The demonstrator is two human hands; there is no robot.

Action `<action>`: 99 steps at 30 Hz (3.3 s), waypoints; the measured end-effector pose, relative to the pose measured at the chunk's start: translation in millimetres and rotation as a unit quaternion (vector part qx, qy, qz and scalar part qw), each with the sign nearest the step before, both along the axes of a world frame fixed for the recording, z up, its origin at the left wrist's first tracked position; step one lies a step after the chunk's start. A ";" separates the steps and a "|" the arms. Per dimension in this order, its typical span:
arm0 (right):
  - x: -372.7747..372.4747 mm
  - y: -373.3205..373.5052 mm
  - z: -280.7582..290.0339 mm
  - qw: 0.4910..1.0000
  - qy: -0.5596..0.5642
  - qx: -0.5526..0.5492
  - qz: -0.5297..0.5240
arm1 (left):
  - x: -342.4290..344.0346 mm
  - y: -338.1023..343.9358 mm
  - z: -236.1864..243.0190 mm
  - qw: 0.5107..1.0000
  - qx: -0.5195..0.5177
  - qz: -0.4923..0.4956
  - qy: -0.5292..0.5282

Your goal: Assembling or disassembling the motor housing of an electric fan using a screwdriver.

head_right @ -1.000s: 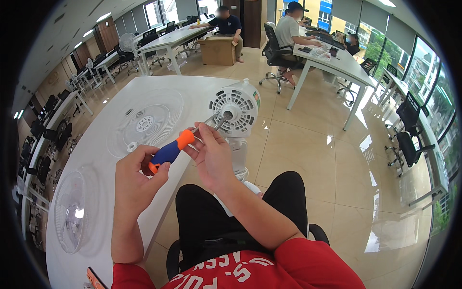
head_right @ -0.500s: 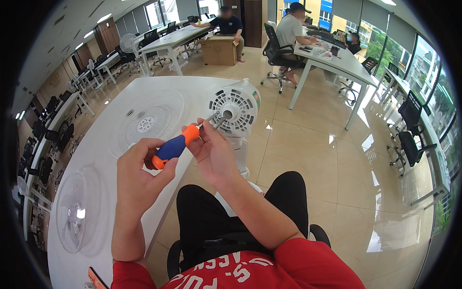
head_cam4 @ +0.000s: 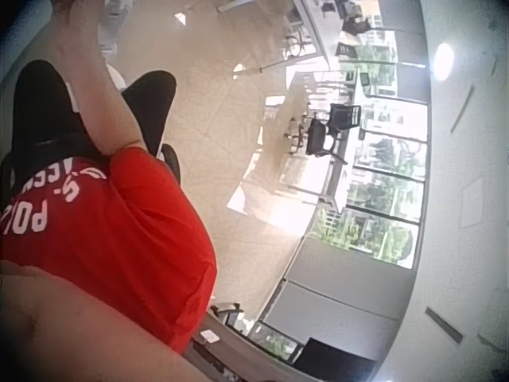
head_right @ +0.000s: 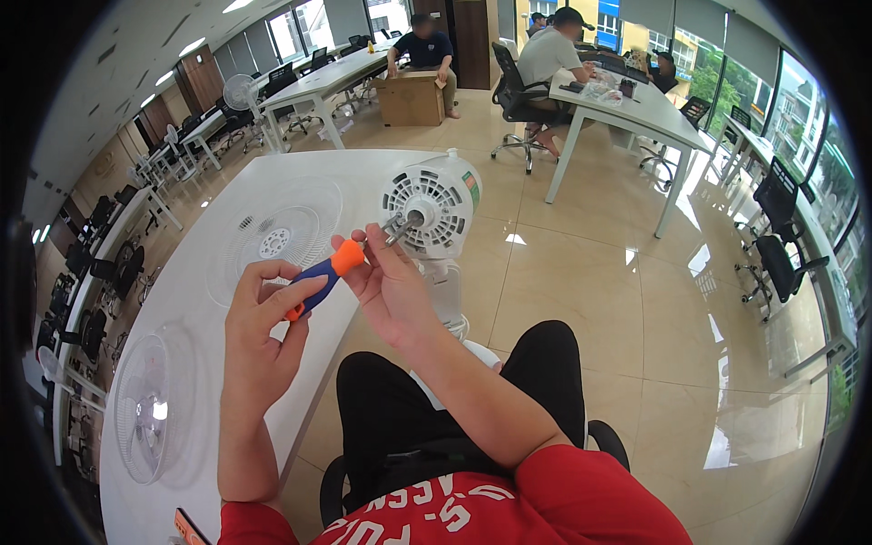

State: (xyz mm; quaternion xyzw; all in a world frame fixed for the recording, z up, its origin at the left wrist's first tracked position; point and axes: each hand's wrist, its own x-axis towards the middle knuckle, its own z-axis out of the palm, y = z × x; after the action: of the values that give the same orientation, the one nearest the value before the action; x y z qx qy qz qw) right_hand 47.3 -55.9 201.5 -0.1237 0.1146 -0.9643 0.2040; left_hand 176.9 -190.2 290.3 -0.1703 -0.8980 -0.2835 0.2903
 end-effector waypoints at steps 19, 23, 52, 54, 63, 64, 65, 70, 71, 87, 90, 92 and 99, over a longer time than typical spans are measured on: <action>5.6 5.3 9.8 0.998 -0.033 -0.045 0.017 | -9.5 26.4 -16.2 0.994 0.022 0.109 0.011; 6.5 9.1 12.6 1.000 -0.011 -0.019 0.019 | -18.9 20.1 -16.0 0.988 -0.072 0.080 0.113; -4.3 21.8 24.8 0.985 -0.074 -0.142 0.058 | -22.0 28.6 -22.3 0.990 0.104 0.066 0.063; -4.0 23.4 25.4 0.987 -0.067 -0.133 0.058 | -25.5 22.2 -25.7 0.992 0.075 0.052 0.089; -10.3 50.4 15.8 0.994 0.022 0.075 0.070 | -26.3 26.7 -38.4 0.986 0.120 0.022 0.113; -11.2 51.4 15.1 0.993 0.030 0.094 0.068 | -26.5 28.2 -39.4 0.983 0.132 0.020 0.124; -11.3 52.3 15.5 0.991 0.039 0.113 0.067 | -26.8 26.6 -39.2 0.983 0.132 0.020 0.125; -8.6 46.1 20.0 0.988 0.015 0.145 0.043 | -25.3 24.3 -37.0 0.981 0.008 0.069 0.183; -9.5 45.0 18.2 0.987 0.019 0.154 0.037 | -20.7 27.6 -33.1 0.981 0.008 0.068 0.182; -4.6 44.0 23.2 0.963 0.059 0.256 -0.057 | -7.2 44.3 -14.0 0.985 0.052 0.154 0.056; -7.1 44.8 21.2 0.962 0.062 0.260 -0.055 | -3.7 49.9 -6.9 0.978 0.098 0.177 -0.044; -7.4 44.7 19.9 0.961 0.062 0.263 -0.057 | -4.1 50.3 -7.3 0.980 0.096 0.169 -0.043; -5.4 44.7 21.2 0.958 0.071 0.275 -0.039 | -4.5 46.1 -11.0 0.991 0.035 0.114 0.061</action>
State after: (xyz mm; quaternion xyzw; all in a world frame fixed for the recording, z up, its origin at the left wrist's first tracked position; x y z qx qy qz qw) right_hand 41.9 -11.3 222.7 -0.1268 0.3943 -0.8916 0.1832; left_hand 172.4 -144.2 279.3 -0.0735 -0.8815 -0.2692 0.3810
